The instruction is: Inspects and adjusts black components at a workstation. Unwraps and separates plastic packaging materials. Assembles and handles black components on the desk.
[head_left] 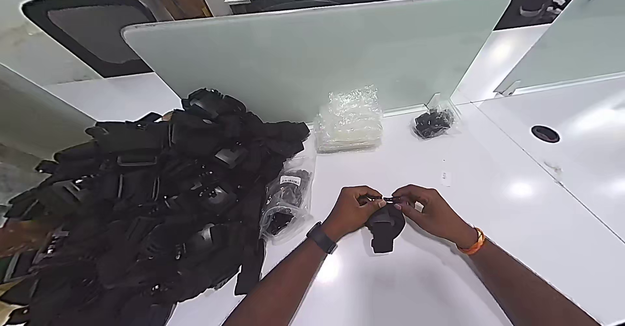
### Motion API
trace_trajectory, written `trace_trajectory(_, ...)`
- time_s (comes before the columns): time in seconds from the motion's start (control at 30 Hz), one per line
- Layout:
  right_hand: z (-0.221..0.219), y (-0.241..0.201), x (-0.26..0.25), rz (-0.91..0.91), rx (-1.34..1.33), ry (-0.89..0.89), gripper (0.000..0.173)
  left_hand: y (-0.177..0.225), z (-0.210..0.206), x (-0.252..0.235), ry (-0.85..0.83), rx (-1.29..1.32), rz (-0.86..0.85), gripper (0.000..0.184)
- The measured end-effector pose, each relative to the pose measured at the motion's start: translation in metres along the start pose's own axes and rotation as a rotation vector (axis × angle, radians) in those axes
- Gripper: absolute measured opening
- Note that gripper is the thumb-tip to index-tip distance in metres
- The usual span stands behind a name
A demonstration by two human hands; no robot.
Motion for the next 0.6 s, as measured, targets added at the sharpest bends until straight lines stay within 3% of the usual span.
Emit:
trace_trajectory(0.13,-0.001,0.0,-0.001,0.015,-0.119,-0.018,0.028,0.001,-0.002,0.0,-0.01,0.009,-0.016,0.018)
trace_trajectory(0.3,0.008,-0.007,-0.001,0.082,-0.027,0.015,0.018,0.002,-0.003,0.0,-0.03,0.0,0.005,0.019)
trace_trajectory(0.5,0.027,-0.018,0.0,0.152,0.057,-0.068,0.018,0.023,-0.012,0.004,-0.219,-0.179,0.066,0.025)
trace_trajectory(0.6,0.035,-0.026,0.0,0.201,-0.095,-0.054,0.014,0.033,-0.005,0.016,-0.103,-0.133,0.11,0.025)
Point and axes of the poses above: each hand's wrist, its own x-axis away from the middle knuckle, its own z-axis out of the back of the hand, y = z × x, the point moved 8 cm from there along -x, towards the middle knuckle, and after that the axes turned 2 degrees about -x, right-handed, at the moved point
